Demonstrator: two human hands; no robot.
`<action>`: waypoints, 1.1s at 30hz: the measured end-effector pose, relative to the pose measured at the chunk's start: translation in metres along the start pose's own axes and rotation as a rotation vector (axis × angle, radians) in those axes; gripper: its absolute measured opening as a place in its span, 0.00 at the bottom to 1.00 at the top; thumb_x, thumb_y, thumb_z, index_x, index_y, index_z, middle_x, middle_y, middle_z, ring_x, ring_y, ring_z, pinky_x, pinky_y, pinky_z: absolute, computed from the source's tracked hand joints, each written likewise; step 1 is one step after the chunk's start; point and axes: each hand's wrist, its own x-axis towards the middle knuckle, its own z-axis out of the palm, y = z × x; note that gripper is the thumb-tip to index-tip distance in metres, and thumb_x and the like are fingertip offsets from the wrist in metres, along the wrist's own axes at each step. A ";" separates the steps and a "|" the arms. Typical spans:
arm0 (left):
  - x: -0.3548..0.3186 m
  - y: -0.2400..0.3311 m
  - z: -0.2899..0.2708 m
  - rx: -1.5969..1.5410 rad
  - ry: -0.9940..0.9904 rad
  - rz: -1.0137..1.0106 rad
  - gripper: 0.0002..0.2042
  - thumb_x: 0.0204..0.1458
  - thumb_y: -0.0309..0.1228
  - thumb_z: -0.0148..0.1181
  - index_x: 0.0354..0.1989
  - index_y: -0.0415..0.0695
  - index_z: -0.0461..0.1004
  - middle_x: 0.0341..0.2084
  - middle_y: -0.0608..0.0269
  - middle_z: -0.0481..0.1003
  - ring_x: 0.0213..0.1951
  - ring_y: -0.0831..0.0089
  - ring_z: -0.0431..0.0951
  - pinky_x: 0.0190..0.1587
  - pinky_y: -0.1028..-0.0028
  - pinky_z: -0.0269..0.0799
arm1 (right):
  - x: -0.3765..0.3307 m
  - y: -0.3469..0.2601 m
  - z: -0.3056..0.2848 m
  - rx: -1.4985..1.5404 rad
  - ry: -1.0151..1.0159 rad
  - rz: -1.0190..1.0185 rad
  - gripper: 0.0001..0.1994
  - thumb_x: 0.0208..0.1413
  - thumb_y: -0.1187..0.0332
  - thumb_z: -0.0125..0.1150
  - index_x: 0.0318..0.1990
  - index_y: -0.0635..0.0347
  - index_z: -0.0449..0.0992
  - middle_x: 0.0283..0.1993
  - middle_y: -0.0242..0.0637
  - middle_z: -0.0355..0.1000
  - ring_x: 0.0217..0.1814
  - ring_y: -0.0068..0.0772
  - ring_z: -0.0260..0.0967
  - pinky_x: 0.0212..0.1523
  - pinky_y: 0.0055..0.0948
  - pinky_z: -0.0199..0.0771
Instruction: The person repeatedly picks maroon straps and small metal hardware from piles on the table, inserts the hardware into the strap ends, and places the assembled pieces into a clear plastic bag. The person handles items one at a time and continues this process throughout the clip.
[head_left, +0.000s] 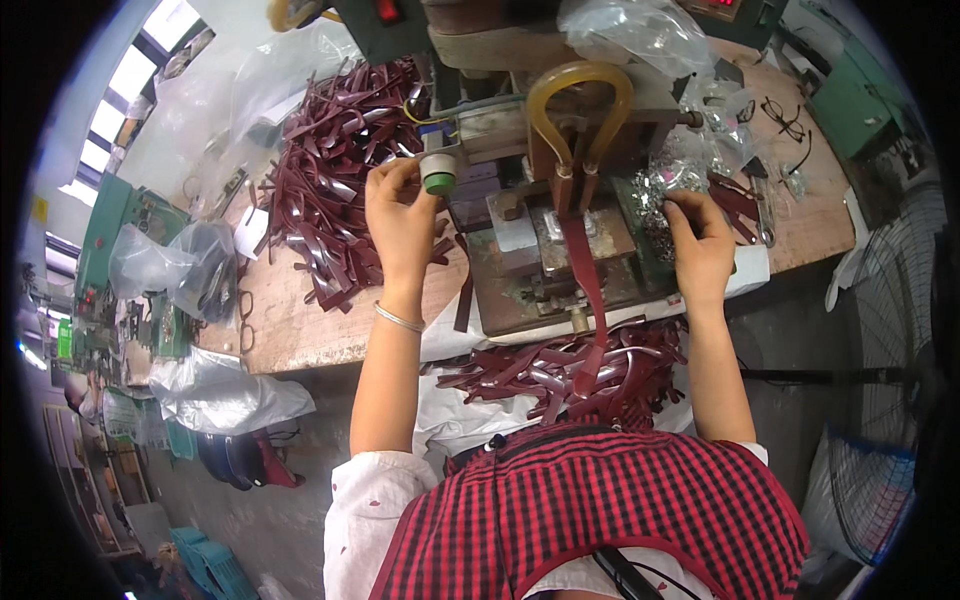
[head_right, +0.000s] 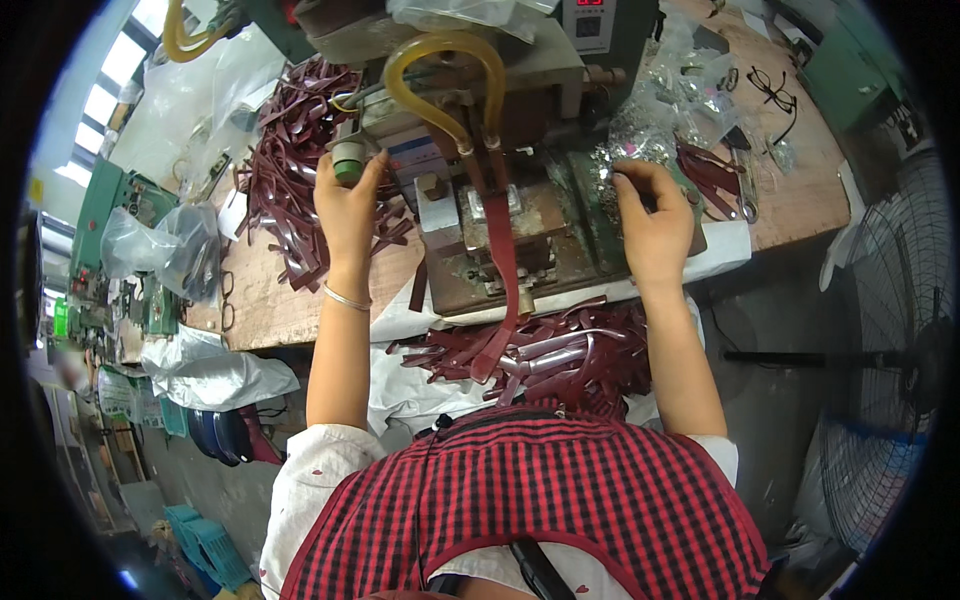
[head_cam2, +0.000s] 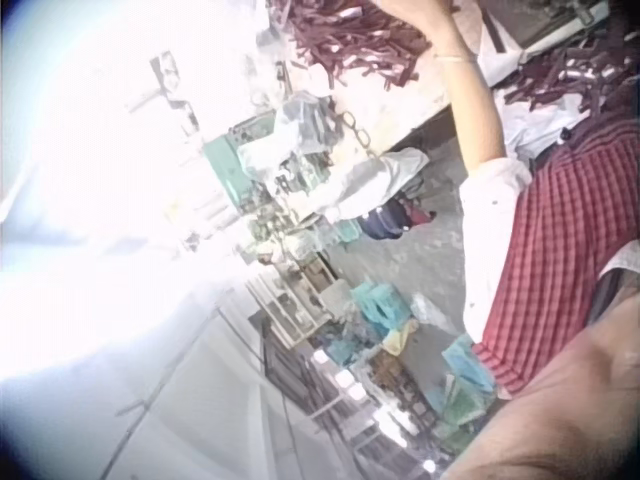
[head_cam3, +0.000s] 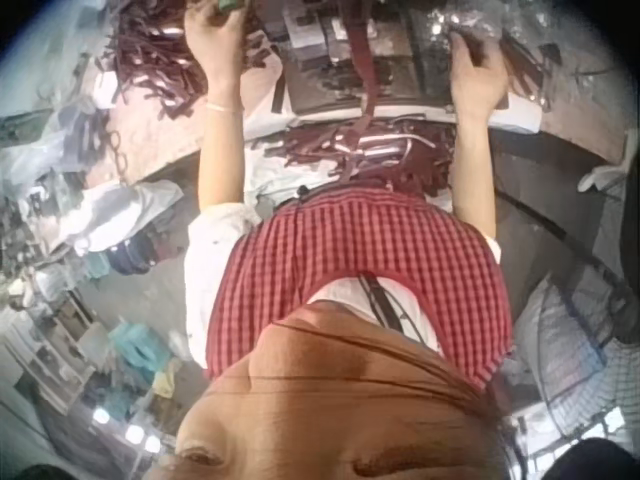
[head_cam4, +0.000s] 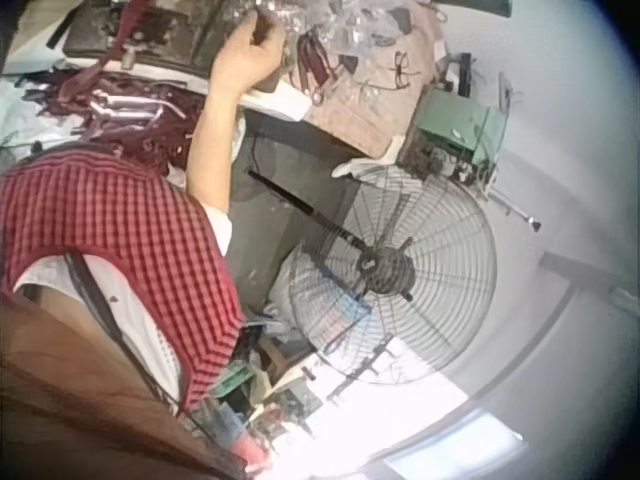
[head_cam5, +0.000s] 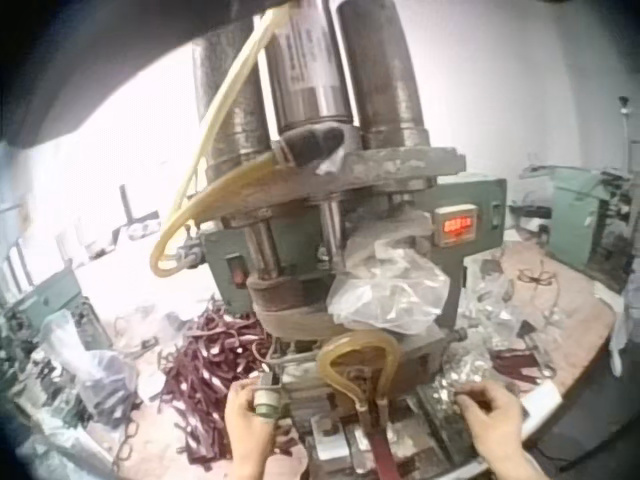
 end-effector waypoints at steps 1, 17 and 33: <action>0.003 -0.006 0.003 -0.008 0.032 0.054 0.10 0.53 0.30 0.72 0.35 0.35 0.79 0.29 0.63 0.78 0.29 0.75 0.75 0.36 0.73 0.72 | -0.001 0.000 0.001 0.017 -0.005 0.000 0.07 0.61 0.75 0.65 0.46 0.64 0.81 0.41 0.32 0.80 0.44 0.20 0.75 0.49 0.22 0.73; 0.000 0.000 -0.017 -0.132 0.046 -0.105 0.13 0.56 0.26 0.68 0.49 0.36 0.81 0.43 0.60 0.82 0.45 0.73 0.80 0.53 0.72 0.73 | -0.004 -0.078 -0.001 0.041 -0.197 -0.084 0.10 0.57 0.77 0.67 0.47 0.64 0.83 0.45 0.36 0.82 0.47 0.25 0.77 0.52 0.24 0.74; -0.047 -0.061 -0.091 1.052 -0.627 0.120 0.06 0.48 0.31 0.66 0.32 0.45 0.81 0.34 0.56 0.79 0.37 0.52 0.83 0.39 0.57 0.79 | -0.008 -0.089 0.056 0.500 -0.284 0.141 0.22 0.54 0.77 0.68 0.56 0.68 0.72 0.39 0.37 0.80 0.42 0.22 0.76 0.45 0.23 0.74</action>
